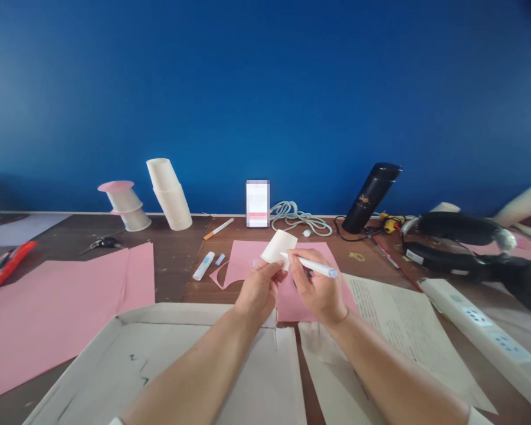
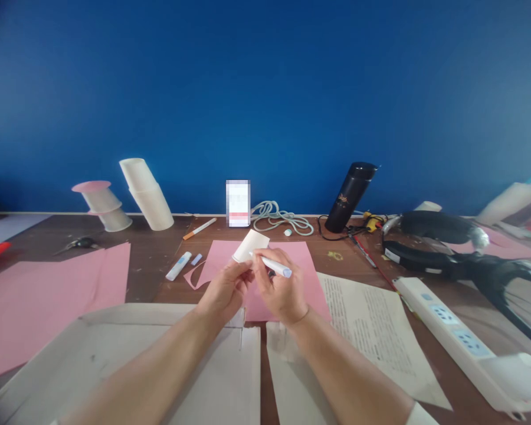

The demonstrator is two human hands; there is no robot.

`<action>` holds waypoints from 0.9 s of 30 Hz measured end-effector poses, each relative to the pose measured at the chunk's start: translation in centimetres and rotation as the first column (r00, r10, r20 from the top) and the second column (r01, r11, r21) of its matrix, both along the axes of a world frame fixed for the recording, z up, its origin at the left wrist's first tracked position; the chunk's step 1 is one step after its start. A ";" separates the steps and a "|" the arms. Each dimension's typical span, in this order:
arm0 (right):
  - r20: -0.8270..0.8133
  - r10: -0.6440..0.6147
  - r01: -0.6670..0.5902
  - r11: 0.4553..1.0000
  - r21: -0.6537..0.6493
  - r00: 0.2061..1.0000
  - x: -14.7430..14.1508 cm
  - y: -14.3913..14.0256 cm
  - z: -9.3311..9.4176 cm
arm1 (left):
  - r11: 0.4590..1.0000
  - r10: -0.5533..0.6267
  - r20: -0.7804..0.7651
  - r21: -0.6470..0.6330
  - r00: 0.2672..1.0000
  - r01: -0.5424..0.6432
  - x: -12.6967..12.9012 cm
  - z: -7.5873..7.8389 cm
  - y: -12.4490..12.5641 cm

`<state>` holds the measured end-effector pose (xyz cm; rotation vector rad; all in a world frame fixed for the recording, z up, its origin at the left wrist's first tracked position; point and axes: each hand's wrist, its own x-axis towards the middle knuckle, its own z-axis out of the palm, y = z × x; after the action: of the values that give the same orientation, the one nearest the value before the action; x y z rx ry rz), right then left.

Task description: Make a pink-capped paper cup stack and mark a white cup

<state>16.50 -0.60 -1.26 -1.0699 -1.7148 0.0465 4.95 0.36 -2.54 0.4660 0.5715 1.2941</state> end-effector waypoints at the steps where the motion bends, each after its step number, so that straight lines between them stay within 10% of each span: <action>1: 0.001 -0.001 0.001 1.000 0.002 1.000 0.0 0.0 0.0 | 1.000 0.004 0.001 -0.010 1.000 -0.004 0.0 0.0 0.0; 27: 0.015 -0.007 0.007 1.000 0.005 1.000 0.1 0.1 -0.2 | 0.998 0.038 0.014 -0.046 0.999 -0.037 -0.1 -0.3 0.1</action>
<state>16.64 -0.49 -1.47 -1.0747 -1.7240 0.0298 4.80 0.50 -2.80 0.4097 0.5989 1.3165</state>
